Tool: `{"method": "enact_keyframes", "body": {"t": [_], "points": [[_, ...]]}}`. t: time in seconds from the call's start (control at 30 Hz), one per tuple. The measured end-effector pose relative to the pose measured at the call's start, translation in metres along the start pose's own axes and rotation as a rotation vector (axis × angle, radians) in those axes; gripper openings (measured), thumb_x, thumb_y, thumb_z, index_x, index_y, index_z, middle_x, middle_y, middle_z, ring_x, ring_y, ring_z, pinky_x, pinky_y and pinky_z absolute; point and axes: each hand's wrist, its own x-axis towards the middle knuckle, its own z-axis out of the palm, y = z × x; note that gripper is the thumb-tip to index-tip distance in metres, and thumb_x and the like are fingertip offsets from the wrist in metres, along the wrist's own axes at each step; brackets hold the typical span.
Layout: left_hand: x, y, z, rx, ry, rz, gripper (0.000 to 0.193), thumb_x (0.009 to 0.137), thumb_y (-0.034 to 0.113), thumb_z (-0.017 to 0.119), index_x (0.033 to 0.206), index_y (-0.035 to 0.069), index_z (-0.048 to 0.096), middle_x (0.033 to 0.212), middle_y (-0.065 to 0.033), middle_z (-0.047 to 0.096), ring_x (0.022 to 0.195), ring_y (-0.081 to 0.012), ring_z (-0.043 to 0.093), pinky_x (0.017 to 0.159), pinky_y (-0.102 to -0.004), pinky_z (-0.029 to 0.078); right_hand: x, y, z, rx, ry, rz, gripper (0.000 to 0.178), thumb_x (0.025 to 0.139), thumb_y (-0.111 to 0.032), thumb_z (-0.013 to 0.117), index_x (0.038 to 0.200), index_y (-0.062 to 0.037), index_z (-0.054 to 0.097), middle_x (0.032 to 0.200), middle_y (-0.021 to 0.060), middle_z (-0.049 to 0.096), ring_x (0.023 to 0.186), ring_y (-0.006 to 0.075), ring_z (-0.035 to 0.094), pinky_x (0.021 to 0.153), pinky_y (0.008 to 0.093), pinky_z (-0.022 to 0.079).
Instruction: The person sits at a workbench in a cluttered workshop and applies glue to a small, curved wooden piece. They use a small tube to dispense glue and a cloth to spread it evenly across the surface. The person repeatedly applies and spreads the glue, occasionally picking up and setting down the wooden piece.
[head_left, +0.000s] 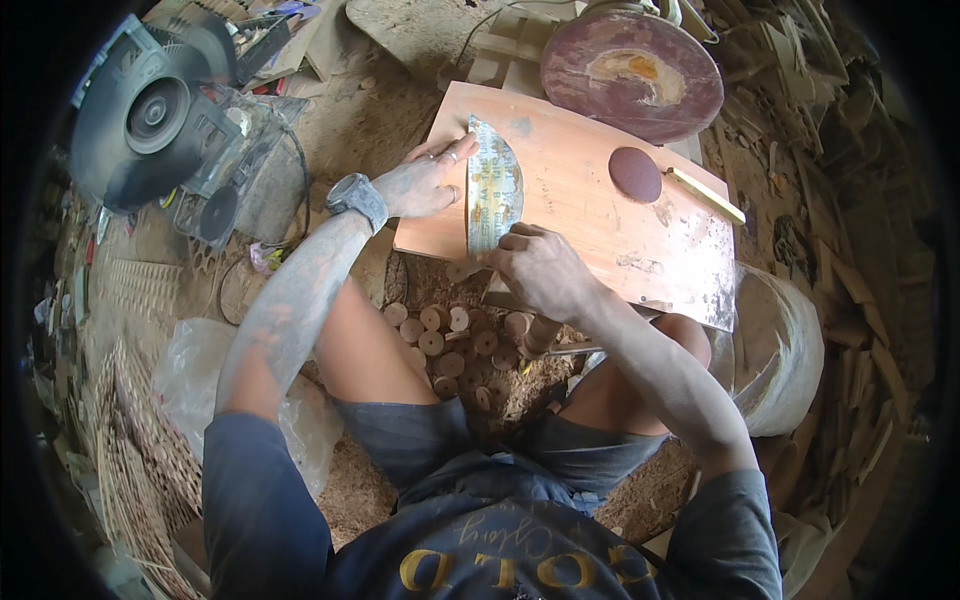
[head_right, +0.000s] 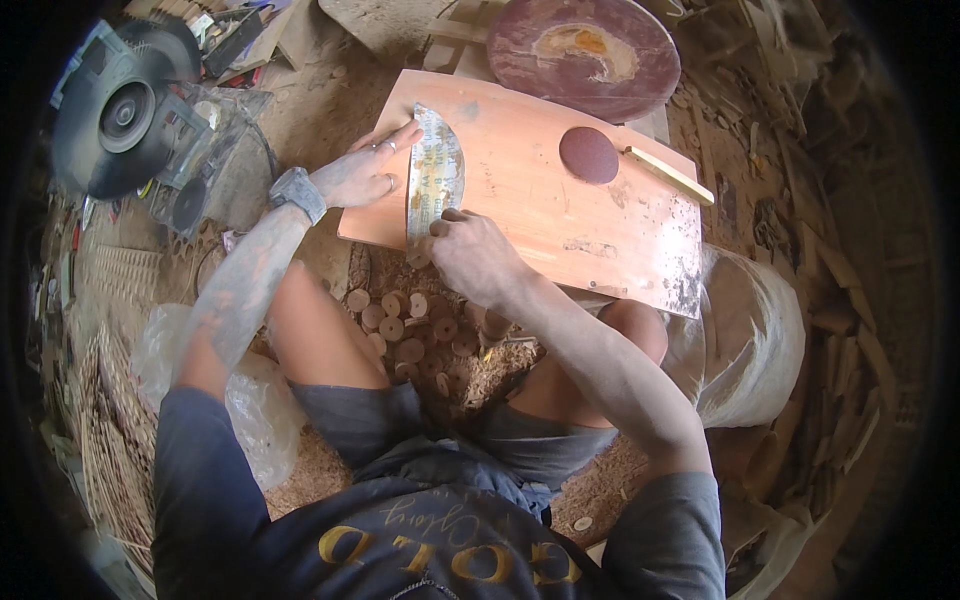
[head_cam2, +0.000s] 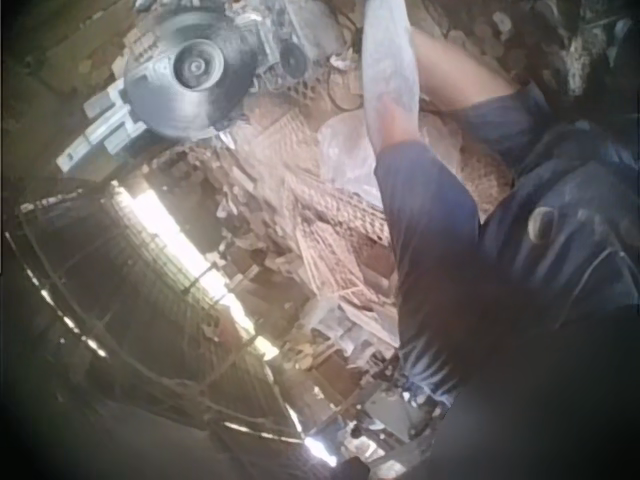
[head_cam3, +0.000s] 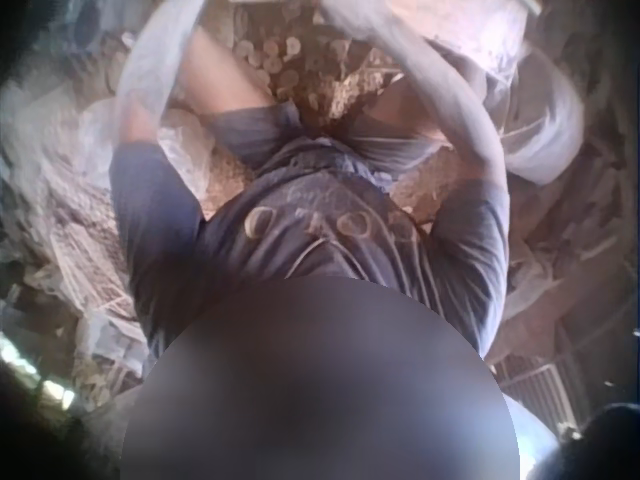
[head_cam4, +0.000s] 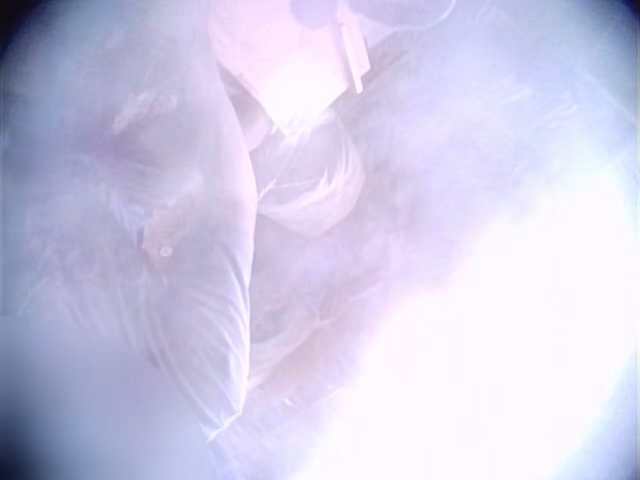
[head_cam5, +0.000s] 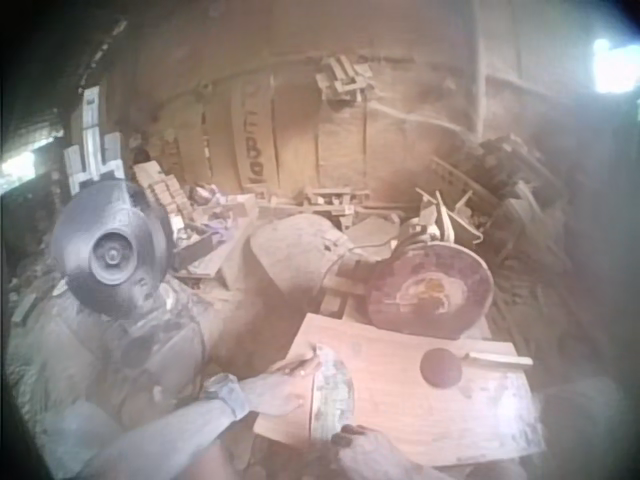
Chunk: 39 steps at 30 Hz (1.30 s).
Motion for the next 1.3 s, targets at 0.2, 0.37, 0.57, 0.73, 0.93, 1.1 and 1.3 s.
{"method": "enact_keyframes", "body": {"t": [0.2,0.37,0.57,0.73,0.93,1.1,1.3], "points": [[0.001,0.002,-0.002,-0.013,0.0,-0.028,0.082,0.085,-0.002,0.048,0.159,0.011,0.013,0.161,-0.0077,0.031,0.15,-0.031,0.021,0.124,-0.039,0.017,0.02,0.035,-0.032,0.277,0.387,0.226,0.016,0.086,-0.006,0.069,0.101,-0.0081,0.076,0.095,0.0105,0.073,0.086,0.026,0.069,0.076,0.0356,0.056],[-0.002,0.002,-0.001,-0.041,0.012,-0.048,0.077,0.09,0.006,0.05,0.158,0.008,0.012,0.159,-0.006,0.033,0.149,-0.0283,0.023,0.125,-0.0362,0.017,0.038,0.049,-0.011,0.057,0.354,0.064,0.019,0.084,-0.006,0.069,0.101,-0.0082,0.075,0.1,0.0082,0.073,0.094,0.0273,0.067,0.081,0.0372,0.056],[-0.002,0.001,0.008,-0.008,0.052,-0.042,0.078,0.088,-0.001,0.044,0.158,0.012,0.012,0.162,-0.0081,0.029,0.149,-0.0295,0.022,0.125,-0.0378,0.015,0.021,0.053,0.01,0.008,0.173,0.001,0.03,0.081,-0.004,0.067,0.11,-0.012,0.072,0.109,0.006,0.071,0.105,0.0261,0.064,0.092,0.0378,0.055],[-0.001,-0.003,0.012,-0.05,0.067,-0.04,0.075,0.09,0.003,0.045,0.158,0.012,0.014,0.161,-0.0095,0.029,0.15,-0.0282,0.021,0.124,-0.0392,0.013,0.017,0.051,0.008,0.023,0.139,0.021,0.031,0.082,-0.004,0.065,0.112,-0.0103,0.07,0.116,0.0086,0.069,0.11,0.0274,0.063,0.095,0.0387,0.053],[-0.002,0.0,0.011,0.011,0.102,-0.022,0.074,0.091,0.007,0.047,0.158,0.011,0.016,0.161,-0.0099,0.03,0.149,-0.029,0.022,0.124,-0.0378,0.014,0.003,0.032,0.001,0.111,0.079,-0.009,0.031,0.083,-0.01,0.068,0.113,-0.0048,0.069,0.118,0.0127,0.068,0.112,0.0307,0.062,0.097,0.0397,0.052],[-0.003,0.003,0.009,-0.05,0.046,-0.079,0.074,0.091,0.004,0.046,0.158,0.011,0.016,0.161,-0.0116,0.028,0.15,-0.0298,0.022,0.124,-0.0378,0.015,-0.002,0.032,-0.004,0.256,0.038,-0.026,0.032,0.083,-0.017,0.072,0.111,-0.0025,0.069,0.118,0.0149,0.067,0.114,0.033,0.061,0.093,0.043,0.053],[-0.001,0.002,0.013,-0.048,0.09,-0.072,0.075,0.09,0.002,0.048,0.158,0.01,0.016,0.16,-0.0104,0.031,0.15,-0.0299,0.022,0.124,-0.0375,0.019,0.004,0.036,0.004,0.149,0.325,0.178,0.021,0.082,-0.022,0.074,0.1,-0.0105,0.074,0.103,0.0105,0.07,0.101,0.0282,0.064,0.093,0.0383,0.052]]}}
